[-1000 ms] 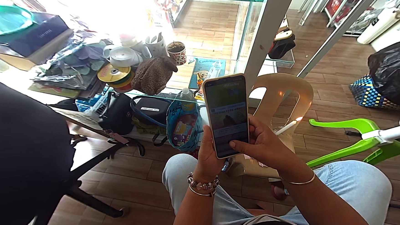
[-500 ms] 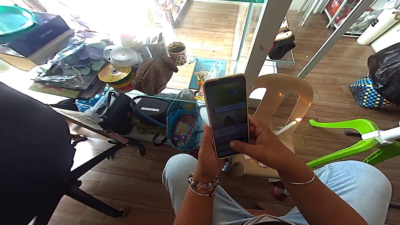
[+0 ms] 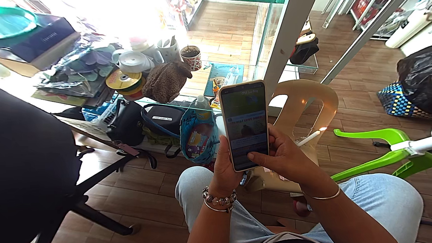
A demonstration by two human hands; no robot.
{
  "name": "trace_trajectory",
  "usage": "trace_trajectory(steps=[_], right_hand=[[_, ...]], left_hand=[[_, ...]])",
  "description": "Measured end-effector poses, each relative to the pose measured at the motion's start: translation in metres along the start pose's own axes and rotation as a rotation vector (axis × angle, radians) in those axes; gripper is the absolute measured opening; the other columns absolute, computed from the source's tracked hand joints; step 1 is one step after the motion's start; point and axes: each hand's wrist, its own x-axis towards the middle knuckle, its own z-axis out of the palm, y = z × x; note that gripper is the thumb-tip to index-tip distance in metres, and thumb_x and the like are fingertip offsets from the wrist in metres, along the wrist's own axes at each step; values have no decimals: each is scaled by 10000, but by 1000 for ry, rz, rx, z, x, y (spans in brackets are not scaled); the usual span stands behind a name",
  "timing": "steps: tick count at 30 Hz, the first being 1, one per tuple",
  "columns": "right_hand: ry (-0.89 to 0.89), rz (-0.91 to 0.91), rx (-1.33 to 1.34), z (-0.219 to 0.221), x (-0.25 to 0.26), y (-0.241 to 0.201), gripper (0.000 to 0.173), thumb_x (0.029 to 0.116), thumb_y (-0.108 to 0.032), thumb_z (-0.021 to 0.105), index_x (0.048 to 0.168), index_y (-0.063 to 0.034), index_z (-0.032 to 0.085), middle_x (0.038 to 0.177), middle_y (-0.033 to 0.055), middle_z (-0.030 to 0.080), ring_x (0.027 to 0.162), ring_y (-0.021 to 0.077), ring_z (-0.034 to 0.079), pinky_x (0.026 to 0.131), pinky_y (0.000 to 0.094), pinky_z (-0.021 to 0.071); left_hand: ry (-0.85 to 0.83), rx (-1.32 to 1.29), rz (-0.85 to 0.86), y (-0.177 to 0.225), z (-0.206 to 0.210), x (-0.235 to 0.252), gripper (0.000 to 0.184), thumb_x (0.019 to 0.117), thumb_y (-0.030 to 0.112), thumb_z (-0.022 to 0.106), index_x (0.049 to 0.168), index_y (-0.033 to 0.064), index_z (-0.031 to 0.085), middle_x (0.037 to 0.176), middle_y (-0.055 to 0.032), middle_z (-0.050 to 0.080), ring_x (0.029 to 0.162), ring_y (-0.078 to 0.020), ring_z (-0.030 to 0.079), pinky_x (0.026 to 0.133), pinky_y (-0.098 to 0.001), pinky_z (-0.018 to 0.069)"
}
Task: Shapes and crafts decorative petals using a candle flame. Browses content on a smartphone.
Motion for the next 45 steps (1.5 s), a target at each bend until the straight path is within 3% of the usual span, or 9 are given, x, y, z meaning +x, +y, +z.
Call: trace_trajectory(steps=[22,24,28,30,33,45], right_hand=[[-5,0,-8,0,1,0,402,878,-55,741,1223,-97,538,1038,38,723,946,109,727,836,249,617],[-10,-11,-16,-1,2,1,348,917,-90,714,1221,-105,546,1026,31,719,939,103,723,824,245,615],[-35,-55,-47,-5,1,3,188,1046,-233,535,1206,-138,564,976,-18,703,903,46,692,772,196,577],[-41,-55,-44,-5,1,3,208,1027,-242,572,1207,-139,564,977,-22,702,898,42,689,765,189,573],[-39,-46,-18,-4,2,3,308,951,-144,688,1224,-116,548,1019,6,711,923,77,713,804,221,605],[-14,-4,1,-2,0,1,397,883,-52,746,1219,-96,541,1042,32,719,941,101,726,830,244,619]], left_hand=[[26,20,-4,1,1,0,510,1010,585,495,1314,215,668,1203,-27,725,1119,-133,692,973,-339,567],[21,20,0,1,1,0,508,1015,583,488,1316,215,666,1208,-27,722,1119,-132,691,967,-339,570],[2,9,2,1,1,1,501,1016,568,500,1334,213,656,1232,-31,715,1141,-145,685,978,-351,567],[-1,12,6,1,1,1,502,1022,569,487,1330,211,658,1233,-33,714,1146,-144,683,980,-349,565],[-13,12,8,1,0,1,499,1029,564,475,1327,208,660,1232,-34,714,1143,-140,682,978,-345,564],[12,27,1,1,1,0,506,1024,575,475,1328,214,658,1225,-26,716,1140,-136,682,988,-344,560]])
